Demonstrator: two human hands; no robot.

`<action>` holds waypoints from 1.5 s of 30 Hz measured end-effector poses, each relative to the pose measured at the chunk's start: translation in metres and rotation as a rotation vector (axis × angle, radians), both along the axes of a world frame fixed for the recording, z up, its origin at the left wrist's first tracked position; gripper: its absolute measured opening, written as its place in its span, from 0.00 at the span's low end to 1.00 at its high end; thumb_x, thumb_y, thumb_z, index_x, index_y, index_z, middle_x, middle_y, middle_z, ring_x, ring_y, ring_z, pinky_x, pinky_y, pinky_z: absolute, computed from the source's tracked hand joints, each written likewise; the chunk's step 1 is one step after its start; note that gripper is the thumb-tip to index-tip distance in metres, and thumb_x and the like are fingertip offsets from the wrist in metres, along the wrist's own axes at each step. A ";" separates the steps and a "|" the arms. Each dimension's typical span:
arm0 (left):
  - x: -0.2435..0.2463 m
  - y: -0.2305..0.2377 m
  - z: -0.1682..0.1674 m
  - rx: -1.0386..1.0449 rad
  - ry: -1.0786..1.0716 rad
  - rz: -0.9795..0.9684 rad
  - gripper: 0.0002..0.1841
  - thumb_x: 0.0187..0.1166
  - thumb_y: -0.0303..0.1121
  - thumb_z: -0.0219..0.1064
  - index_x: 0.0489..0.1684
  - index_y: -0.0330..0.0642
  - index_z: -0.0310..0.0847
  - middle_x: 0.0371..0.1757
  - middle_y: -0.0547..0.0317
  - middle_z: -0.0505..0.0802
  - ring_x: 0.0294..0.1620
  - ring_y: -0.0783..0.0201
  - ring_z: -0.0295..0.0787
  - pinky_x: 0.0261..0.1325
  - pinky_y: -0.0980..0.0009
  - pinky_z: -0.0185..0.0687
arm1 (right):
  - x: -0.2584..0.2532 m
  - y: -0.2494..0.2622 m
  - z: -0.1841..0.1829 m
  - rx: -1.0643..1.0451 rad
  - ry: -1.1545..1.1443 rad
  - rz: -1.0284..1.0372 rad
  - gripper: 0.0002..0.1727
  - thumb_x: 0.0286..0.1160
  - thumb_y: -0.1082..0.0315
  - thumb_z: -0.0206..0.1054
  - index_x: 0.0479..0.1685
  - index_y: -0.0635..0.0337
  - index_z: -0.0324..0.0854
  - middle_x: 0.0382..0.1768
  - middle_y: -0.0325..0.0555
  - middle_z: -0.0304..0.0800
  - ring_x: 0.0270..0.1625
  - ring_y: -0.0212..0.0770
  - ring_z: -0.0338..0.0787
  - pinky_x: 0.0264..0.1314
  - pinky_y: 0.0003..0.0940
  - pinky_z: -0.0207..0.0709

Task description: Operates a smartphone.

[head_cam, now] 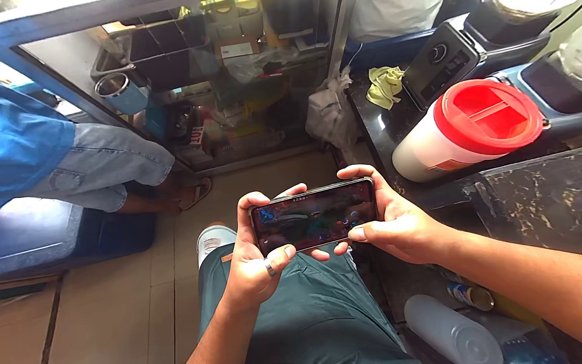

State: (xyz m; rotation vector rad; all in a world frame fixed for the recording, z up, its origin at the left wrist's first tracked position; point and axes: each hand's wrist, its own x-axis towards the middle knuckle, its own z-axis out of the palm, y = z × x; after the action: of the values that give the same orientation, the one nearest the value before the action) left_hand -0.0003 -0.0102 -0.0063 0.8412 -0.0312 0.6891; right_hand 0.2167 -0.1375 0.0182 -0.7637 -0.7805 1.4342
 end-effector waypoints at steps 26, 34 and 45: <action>0.006 -0.006 -0.003 -0.010 -0.023 -0.005 0.32 0.75 0.20 0.66 0.77 0.59 0.66 0.84 0.38 0.74 0.73 0.33 0.82 0.52 0.40 0.91 | -0.005 -0.002 -0.001 -0.048 -0.029 -0.158 0.27 0.83 0.66 0.62 0.79 0.41 0.62 0.62 0.58 0.84 0.54 0.54 0.93 0.42 0.48 0.94; 0.009 -0.013 -0.006 0.047 -0.008 0.033 0.30 0.73 0.21 0.66 0.75 0.57 0.67 0.83 0.41 0.75 0.73 0.39 0.83 0.58 0.46 0.90 | -0.017 -0.003 -0.004 -0.169 -0.747 -0.435 0.61 0.41 0.51 0.92 0.83 0.37 0.55 0.72 0.33 0.80 0.70 0.34 0.83 0.68 0.33 0.85; 0.009 -0.004 -0.007 -0.052 -0.010 0.014 0.26 0.77 0.26 0.63 0.75 0.58 0.70 0.82 0.38 0.75 0.71 0.35 0.84 0.48 0.45 0.92 | -0.006 -0.003 -0.006 -0.036 -0.010 -0.171 0.24 0.86 0.59 0.62 0.78 0.41 0.64 0.61 0.59 0.84 0.54 0.54 0.94 0.42 0.48 0.94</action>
State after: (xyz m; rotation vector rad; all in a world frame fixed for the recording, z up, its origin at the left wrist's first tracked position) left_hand 0.0083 -0.0146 -0.0129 0.7884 -0.0159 0.7039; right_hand 0.2103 -0.1404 0.0127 -0.8457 -0.6820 1.2945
